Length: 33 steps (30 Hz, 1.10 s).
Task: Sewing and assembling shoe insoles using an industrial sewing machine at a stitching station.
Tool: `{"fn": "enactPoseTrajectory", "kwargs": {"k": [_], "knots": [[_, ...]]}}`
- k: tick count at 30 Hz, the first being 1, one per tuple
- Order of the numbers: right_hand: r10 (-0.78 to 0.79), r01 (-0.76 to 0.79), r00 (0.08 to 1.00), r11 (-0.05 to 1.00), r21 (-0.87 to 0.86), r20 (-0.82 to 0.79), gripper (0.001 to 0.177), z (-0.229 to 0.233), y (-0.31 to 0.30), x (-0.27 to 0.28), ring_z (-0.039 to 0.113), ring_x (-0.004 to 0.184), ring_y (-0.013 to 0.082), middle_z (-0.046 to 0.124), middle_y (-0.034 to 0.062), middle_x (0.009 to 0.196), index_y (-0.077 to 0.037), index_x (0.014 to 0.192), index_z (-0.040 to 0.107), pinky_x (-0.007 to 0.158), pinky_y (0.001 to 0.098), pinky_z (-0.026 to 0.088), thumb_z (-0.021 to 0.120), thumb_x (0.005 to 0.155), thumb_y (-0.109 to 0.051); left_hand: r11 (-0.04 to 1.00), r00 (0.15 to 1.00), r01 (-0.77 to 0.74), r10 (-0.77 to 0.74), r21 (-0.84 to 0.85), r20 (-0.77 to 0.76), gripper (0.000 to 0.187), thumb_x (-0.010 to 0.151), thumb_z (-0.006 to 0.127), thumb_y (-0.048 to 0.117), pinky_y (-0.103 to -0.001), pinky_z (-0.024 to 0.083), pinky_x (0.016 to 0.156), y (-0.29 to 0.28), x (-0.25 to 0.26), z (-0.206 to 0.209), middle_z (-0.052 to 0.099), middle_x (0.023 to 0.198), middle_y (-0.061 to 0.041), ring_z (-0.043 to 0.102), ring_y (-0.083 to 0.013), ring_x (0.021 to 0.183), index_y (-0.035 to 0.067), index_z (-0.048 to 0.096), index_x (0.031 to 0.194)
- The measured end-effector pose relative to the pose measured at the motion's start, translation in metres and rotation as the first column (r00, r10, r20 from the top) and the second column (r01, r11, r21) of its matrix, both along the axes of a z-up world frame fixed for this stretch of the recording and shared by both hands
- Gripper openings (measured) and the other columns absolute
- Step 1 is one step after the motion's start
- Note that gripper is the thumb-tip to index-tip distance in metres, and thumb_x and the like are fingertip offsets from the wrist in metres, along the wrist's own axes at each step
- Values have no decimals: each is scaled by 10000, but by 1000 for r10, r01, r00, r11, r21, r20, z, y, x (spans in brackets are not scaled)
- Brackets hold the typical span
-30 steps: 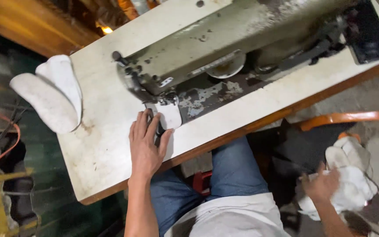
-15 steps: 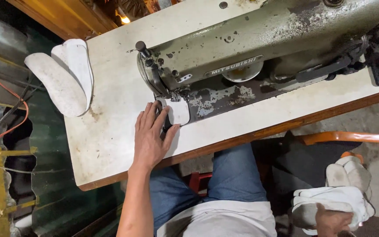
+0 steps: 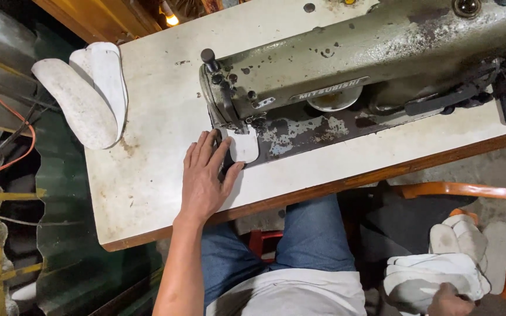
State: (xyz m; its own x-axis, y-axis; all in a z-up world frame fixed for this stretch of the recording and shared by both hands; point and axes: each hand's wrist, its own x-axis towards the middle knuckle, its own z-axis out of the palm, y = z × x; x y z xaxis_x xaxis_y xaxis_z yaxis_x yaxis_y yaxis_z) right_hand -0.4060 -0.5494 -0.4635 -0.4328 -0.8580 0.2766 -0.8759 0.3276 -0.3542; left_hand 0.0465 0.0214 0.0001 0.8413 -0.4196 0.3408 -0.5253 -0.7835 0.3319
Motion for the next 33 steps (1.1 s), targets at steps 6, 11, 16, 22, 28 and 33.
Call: {"fn": "enactPoseTrajectory", "kwargs": {"k": [6,11,16,22,28,33], "knots": [[408,-417,907,903,-103,-105,518,21,-12,-29,592,1171,517,620,319,1348,74,1472,470,942,559,395,777,1199,-242,1000,1000,9,-9,-1,6,499,1020,615,400,-518,308,1194,1,4,0,490,1545,-201,404,-365,1477,90,600,1411],[668,-663,744,740,-110,11,442,140,22,37,580,1073,504,587,332,1191,119,1356,503,834,542,392,637,1363,-302,1000,1000,6,-6,-7,21,503,1020,616,405,-521,312,1194,0,4,-1,499,1536,-207,414,-378,1469,82,604,1406],[785,-803,295,512,-304,544,447,262,87,153,316,893,233,291,118,909,4,987,297,722,447,233,535,1365,25,1000,1000,-11,11,2,29,512,1028,592,412,-519,306,1199,-1,3,-2,495,1543,-199,410,-370,1471,77,599,1415],[770,-861,-75,270,-430,633,350,392,210,269,616,1199,254,616,160,1337,27,1380,580,1041,347,546,661,1039,25,1000,999,-6,6,-5,34,504,1029,588,424,-511,305,1195,1,6,-5,495,1541,-202,409,-358,1472,87,611,1402],[664,-885,-436,-195,-422,607,174,462,307,341,735,1010,235,740,120,1007,-1,1094,709,908,382,568,714,922,27,986,981,-142,151,83,-121,545,1005,585,528,-484,226,1240,-4,3,-2,508,1535,-149,385,-292,1495,185,612,1429],[520,-706,-704,-589,-394,483,285,495,339,383,682,735,223,747,102,868,-72,1200,737,690,370,570,523,1012,-61,985,975,-138,153,101,-160,556,1004,565,535,-475,215,1249,-2,7,-4,494,1553,-131,364,-283,1508,202,593,1448]]}}
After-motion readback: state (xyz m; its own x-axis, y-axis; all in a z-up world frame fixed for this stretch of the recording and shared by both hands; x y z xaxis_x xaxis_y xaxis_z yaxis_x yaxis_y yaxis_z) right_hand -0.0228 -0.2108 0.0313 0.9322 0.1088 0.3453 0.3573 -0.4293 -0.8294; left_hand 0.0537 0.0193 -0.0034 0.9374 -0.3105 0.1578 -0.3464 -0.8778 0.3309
